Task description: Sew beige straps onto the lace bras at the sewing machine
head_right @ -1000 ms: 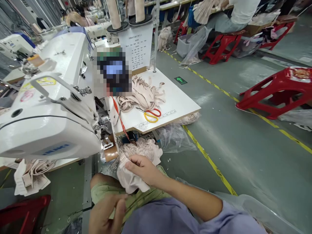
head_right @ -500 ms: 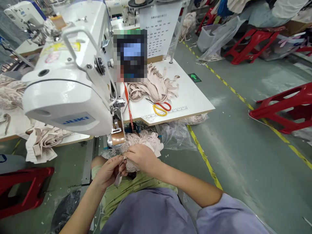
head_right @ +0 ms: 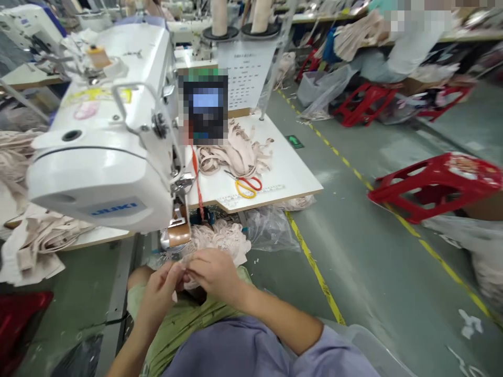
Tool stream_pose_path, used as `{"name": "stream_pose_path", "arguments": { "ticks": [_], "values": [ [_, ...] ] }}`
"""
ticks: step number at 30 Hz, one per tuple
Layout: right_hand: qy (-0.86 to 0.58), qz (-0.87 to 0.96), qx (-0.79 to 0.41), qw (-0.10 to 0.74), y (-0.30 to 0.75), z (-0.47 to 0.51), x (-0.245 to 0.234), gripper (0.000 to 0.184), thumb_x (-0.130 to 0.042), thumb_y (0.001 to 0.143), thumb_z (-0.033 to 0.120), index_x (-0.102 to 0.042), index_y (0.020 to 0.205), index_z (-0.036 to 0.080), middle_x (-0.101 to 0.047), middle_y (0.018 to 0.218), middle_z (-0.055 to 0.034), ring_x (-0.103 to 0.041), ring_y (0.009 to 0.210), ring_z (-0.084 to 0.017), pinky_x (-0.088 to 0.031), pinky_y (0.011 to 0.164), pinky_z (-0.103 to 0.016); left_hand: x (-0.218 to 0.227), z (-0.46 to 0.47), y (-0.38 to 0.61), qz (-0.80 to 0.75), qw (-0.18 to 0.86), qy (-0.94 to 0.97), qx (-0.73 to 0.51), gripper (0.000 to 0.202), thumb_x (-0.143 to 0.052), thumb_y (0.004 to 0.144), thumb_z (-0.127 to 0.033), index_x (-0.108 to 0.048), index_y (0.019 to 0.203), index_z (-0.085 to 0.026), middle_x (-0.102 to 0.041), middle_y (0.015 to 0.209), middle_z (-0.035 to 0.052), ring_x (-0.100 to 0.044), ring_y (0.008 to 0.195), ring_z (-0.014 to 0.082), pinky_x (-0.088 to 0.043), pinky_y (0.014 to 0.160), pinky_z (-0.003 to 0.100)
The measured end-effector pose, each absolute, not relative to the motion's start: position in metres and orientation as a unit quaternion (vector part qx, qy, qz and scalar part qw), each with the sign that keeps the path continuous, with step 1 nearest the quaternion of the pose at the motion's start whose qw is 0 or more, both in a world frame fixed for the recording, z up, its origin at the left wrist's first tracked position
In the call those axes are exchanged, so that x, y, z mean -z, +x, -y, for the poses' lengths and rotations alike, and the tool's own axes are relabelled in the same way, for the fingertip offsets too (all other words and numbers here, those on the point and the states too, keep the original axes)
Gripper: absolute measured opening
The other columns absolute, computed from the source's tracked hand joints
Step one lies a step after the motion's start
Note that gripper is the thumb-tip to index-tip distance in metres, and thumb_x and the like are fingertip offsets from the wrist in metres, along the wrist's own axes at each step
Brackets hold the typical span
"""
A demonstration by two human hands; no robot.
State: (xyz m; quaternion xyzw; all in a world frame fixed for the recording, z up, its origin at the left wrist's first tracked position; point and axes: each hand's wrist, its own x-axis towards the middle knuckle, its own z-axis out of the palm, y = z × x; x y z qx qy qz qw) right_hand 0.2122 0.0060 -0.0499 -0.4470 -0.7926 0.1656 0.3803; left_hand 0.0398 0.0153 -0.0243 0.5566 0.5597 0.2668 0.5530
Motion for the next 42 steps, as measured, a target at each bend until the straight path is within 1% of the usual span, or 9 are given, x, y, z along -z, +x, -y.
{"name": "stream_pose_path", "arguments": {
  "ticks": [4, 8, 11, 15, 18, 22, 27, 32, 42],
  "values": [
    [-0.486, 0.82, -0.158, 0.26, 0.25, -0.041, 0.058, 0.022, -0.049, 0.098, 0.031, -0.07, 0.096, 0.026, -0.072, 0.091, -0.0004, -0.064, 0.086, -0.014, -0.048, 0.074, -0.024, 0.046, -0.022, 0.033, -0.565, 0.588, 0.522, -0.25, 0.051, -0.058, 0.081, -0.064, -0.053, 0.061, -0.017, -0.044, 0.053, -0.004, -0.038, 0.05, 0.0099, -0.031, 0.049, 0.022],
    [-0.701, 0.694, -0.083, 0.141, 0.332, -0.112, 0.047, 0.034, -0.033, 0.101, 0.022, -0.06, 0.122, 0.019, -0.065, 0.116, -0.0122, -0.059, 0.106, -0.021, -0.044, 0.094, -0.034, 0.052, -0.024, 0.026, -0.555, 0.623, 0.488, -0.257, 0.051, -0.063, 0.076, -0.067, -0.06, 0.069, -0.017, -0.051, 0.061, -0.0021, -0.04, 0.052, 0.01, -0.033, 0.048, 0.021],
    [-0.734, 0.668, -0.066, 0.104, 0.371, -0.157, 0.038, 0.03, -0.041, 0.098, 0.02, -0.058, 0.119, 0.007, -0.061, 0.116, -0.0214, -0.056, 0.108, -0.028, -0.042, 0.094, -0.04, 0.046, -0.021, 0.028, -0.555, 0.633, 0.475, -0.258, 0.051, -0.065, 0.074, -0.068, -0.06, 0.067, -0.018, -0.053, 0.062, -0.0013, -0.041, 0.053, 0.0104, -0.034, 0.049, 0.021],
    [-0.732, 0.673, -0.074, 0.069, 0.376, -0.176, 0.032, 0.024, -0.044, 0.096, 0.018, -0.055, 0.114, 0.006, -0.062, 0.108, -0.0212, -0.059, 0.099, -0.028, -0.044, 0.085, -0.036, 0.044, -0.022, 0.033, -0.556, 0.647, 0.456, -0.254, 0.054, -0.064, 0.07, -0.072, -0.061, 0.065, -0.018, -0.05, 0.058, -0.0017, -0.04, 0.052, 0.0111, -0.036, 0.049, 0.022],
    [-0.726, 0.679, -0.087, 0.065, 0.371, -0.156, 0.023, 0.023, -0.045, 0.095, 0.019, -0.052, 0.113, 0.008, -0.062, 0.103, -0.0179, -0.061, 0.083, -0.022, -0.045, 0.071, -0.031, 0.045, -0.028, 0.029, -0.557, 0.662, 0.423, -0.27, 0.056, -0.071, 0.062, -0.073, -0.063, 0.064, -0.018, -0.054, 0.06, -0.0003, -0.043, 0.054, 0.0128, -0.039, 0.052, 0.024],
    [-0.7, 0.697, -0.132, 0.08, 0.359, -0.088, 0.01, 0.019, -0.043, 0.096, 0.027, -0.052, 0.106, 0.014, -0.062, 0.081, -0.0043, -0.056, 0.063, -0.016, -0.042, 0.058, -0.025, 0.04, -0.036, 0.023, -0.546, 0.707, 0.359, -0.27, 0.049, -0.076, 0.06, -0.067, -0.065, 0.067, -0.02, -0.059, 0.066, 0.0017, -0.05, 0.06, 0.0159, -0.044, 0.057, 0.027],
    [-0.587, 0.737, -0.293, 0.165, 0.32, 0.009, 0.002, 0.044, -0.069, 0.076, 0.026, -0.056, 0.118, 0.02, -0.066, 0.105, -0.0064, -0.063, 0.082, -0.018, -0.049, 0.074, -0.028, 0.028, -0.03, 0.032, -0.531, 0.701, 0.346, -0.327, 0.042, -0.076, 0.066, -0.057, -0.062, 0.068, -0.017, -0.057, 0.062, -0.001, -0.046, 0.053, 0.01, -0.037, 0.05, 0.021],
    [-0.536, 0.776, -0.303, 0.138, 0.288, 0.043, 0.008, 0.036, -0.059, 0.089, 0.034, -0.056, 0.124, 0.023, -0.063, 0.118, -0.0108, -0.065, 0.086, -0.021, -0.052, 0.071, -0.032, 0.031, -0.025, 0.035, -0.53, 0.71, 0.325, -0.331, 0.041, -0.072, 0.07, -0.054, -0.063, 0.075, -0.015, -0.06, 0.069, 0.0008, -0.047, 0.056, 0.0092, -0.037, 0.052, 0.02],
    [-0.5, 0.803, -0.286, 0.15, 0.262, 0.027, 0.022, 0.035, -0.059, 0.091, 0.031, -0.053, 0.124, 0.022, -0.063, 0.122, -0.0113, -0.065, 0.102, -0.024, -0.054, 0.079, -0.036, 0.034, -0.015, 0.03, -0.537, 0.689, 0.382, -0.302, 0.032, -0.061, 0.082, -0.046, -0.062, 0.072, -0.016, -0.059, 0.066, 0.0, -0.045, 0.053, 0.0091, -0.03, 0.047, 0.02]
  ]
}}
